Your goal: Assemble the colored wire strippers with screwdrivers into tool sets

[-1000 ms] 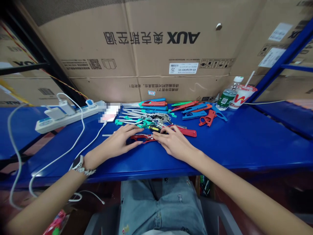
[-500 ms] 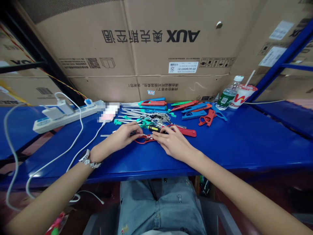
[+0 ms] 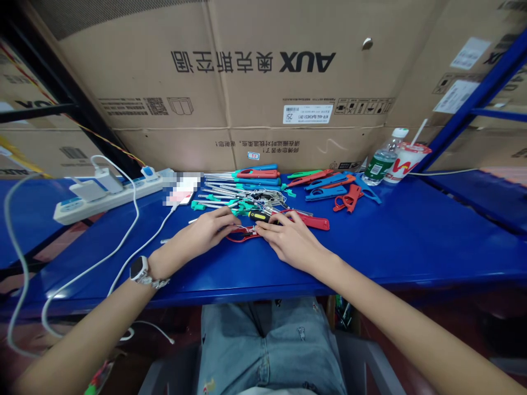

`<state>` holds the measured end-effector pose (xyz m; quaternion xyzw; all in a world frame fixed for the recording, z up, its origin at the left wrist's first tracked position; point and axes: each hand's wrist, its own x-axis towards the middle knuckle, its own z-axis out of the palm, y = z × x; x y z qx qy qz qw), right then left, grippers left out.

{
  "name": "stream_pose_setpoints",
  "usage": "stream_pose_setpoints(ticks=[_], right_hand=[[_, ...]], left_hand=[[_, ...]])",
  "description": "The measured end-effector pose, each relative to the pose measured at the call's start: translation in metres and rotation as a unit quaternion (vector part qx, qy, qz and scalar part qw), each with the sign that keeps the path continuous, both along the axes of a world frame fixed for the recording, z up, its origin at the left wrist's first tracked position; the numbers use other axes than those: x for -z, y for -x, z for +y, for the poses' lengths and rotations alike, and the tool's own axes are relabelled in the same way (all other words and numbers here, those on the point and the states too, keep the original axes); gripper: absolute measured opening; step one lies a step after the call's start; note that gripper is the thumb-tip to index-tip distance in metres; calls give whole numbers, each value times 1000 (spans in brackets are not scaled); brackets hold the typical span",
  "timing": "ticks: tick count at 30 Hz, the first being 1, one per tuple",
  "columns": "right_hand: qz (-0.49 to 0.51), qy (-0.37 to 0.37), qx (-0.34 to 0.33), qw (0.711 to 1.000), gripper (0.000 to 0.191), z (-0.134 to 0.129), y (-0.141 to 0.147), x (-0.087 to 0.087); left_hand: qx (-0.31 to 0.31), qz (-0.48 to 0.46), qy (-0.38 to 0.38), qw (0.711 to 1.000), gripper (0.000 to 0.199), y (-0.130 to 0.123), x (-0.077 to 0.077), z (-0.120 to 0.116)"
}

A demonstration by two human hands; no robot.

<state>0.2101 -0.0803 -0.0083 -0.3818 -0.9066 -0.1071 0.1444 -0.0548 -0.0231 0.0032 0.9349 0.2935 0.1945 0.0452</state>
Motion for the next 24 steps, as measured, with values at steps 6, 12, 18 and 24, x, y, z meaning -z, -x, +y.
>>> stream_pose_setpoints(ticks=[6, 12, 18, 24], right_hand=[[-2, -1, 1, 1000, 36, 0, -1, 1], [-8, -4, 5, 1000, 37, -1, 0, 0], [-10, -4, 6, 1000, 38, -1, -1, 0], [12, 5, 8, 1000, 33, -4, 5, -4]], left_hand=[[24, -53, 26, 998, 28, 13, 11, 10], [10, -3, -8, 1000, 33, 12, 5, -4], [24, -1, -22, 999, 31, 11, 2, -7], [30, 27, -67, 997, 31, 12, 8, -6]])
